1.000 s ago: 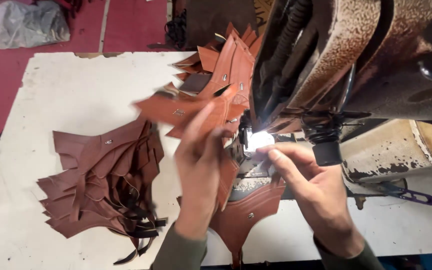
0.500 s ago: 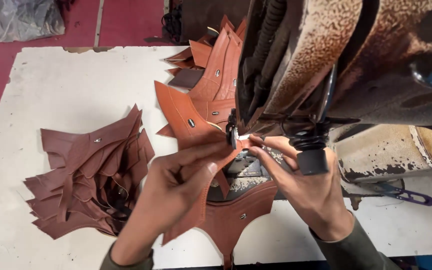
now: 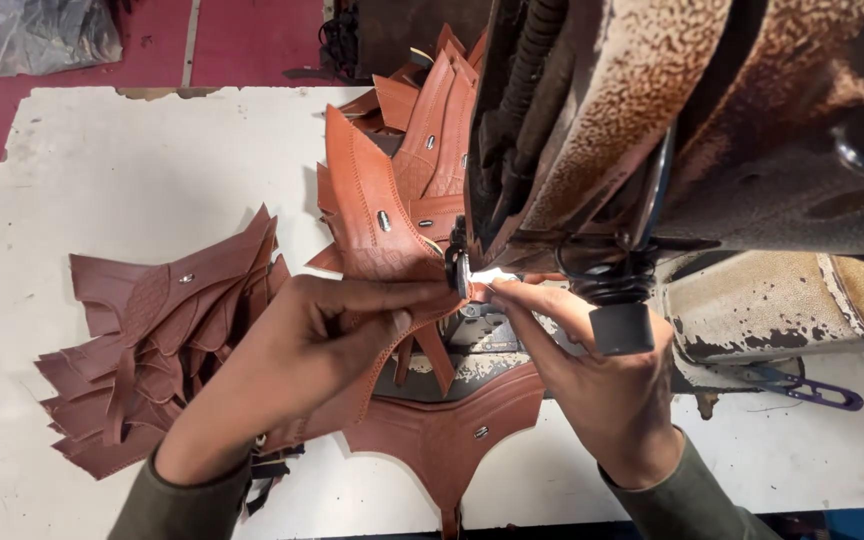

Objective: Stitching together leather pieces for shoes using an industrial sewing machine.

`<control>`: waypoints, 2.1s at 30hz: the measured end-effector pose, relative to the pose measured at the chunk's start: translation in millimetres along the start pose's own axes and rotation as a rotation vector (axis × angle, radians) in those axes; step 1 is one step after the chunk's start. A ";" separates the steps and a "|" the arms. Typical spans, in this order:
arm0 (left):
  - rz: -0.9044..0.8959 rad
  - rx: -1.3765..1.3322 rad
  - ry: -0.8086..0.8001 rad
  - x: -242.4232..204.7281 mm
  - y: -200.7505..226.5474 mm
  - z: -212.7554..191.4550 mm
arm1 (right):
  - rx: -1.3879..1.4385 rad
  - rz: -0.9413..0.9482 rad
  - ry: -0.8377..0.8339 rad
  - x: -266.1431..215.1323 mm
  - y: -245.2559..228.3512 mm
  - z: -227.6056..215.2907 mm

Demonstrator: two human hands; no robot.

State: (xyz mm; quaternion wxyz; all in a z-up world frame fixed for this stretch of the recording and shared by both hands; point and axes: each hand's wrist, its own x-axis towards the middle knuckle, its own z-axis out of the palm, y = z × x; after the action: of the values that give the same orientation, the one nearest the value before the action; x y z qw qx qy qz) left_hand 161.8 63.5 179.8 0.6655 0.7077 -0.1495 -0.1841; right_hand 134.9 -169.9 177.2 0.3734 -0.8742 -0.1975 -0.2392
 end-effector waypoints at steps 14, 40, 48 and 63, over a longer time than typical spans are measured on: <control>-0.079 -0.103 -0.212 14.8 15.3 -29.4 | -0.050 0.000 0.036 -1.0 -8.8 7.4; -0.116 -0.145 0.289 -32.7 -64.5 38.4 | -0.001 -0.092 -0.140 3.5 4.1 -7.3; -0.010 -0.198 0.493 -38.8 -50.8 76.8 | -0.136 0.008 0.032 -24.7 -10.3 13.2; 0.350 0.876 0.440 -20.9 9.6 29.1 | 0.526 0.492 -0.152 -83.8 -23.3 14.9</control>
State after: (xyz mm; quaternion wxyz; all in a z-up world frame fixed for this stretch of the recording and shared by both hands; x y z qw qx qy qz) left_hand 130.2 46.6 189.3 0.3433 0.9062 -0.1852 0.1630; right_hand 59.0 -157.8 133.7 0.6159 -0.7851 -0.0635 -0.0175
